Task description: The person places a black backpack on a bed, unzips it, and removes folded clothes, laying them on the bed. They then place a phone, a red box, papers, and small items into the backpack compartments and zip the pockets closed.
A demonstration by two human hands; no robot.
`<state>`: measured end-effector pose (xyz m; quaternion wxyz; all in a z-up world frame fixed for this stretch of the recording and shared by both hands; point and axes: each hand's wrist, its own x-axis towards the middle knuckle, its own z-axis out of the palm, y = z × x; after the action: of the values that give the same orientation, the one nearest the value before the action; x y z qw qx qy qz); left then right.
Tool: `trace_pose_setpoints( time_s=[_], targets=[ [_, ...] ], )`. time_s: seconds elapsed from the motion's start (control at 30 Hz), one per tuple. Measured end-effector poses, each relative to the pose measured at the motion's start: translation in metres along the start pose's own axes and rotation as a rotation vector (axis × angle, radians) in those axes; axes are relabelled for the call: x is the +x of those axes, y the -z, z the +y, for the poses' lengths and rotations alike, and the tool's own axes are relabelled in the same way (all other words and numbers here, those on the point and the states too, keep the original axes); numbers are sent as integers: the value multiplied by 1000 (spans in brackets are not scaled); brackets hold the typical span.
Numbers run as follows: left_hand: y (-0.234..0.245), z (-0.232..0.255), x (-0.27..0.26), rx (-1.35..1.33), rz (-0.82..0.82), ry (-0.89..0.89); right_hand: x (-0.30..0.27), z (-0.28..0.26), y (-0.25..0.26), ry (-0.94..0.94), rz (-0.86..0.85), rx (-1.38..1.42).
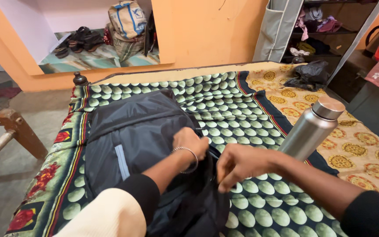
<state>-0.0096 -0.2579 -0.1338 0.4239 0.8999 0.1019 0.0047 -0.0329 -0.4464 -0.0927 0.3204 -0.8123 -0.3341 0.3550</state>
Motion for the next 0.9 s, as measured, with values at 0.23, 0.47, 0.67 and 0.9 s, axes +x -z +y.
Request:
trace_pose_setpoints(
  time_s=[0.23,0.47,0.67,0.9],
  targets=[
    [38,14,-11,39,8,126,11,-47,-40,93,-130,79],
    [47,-16,-57,684,-557,-93,0,-53,-65,45,32,68],
    [55,-49,-66,54,-760,123,-12,-62,-79,61,211,-37],
    [57,-53,-70,37,-633,-139,-23,-90,-102,167,265,-267]
  ],
)
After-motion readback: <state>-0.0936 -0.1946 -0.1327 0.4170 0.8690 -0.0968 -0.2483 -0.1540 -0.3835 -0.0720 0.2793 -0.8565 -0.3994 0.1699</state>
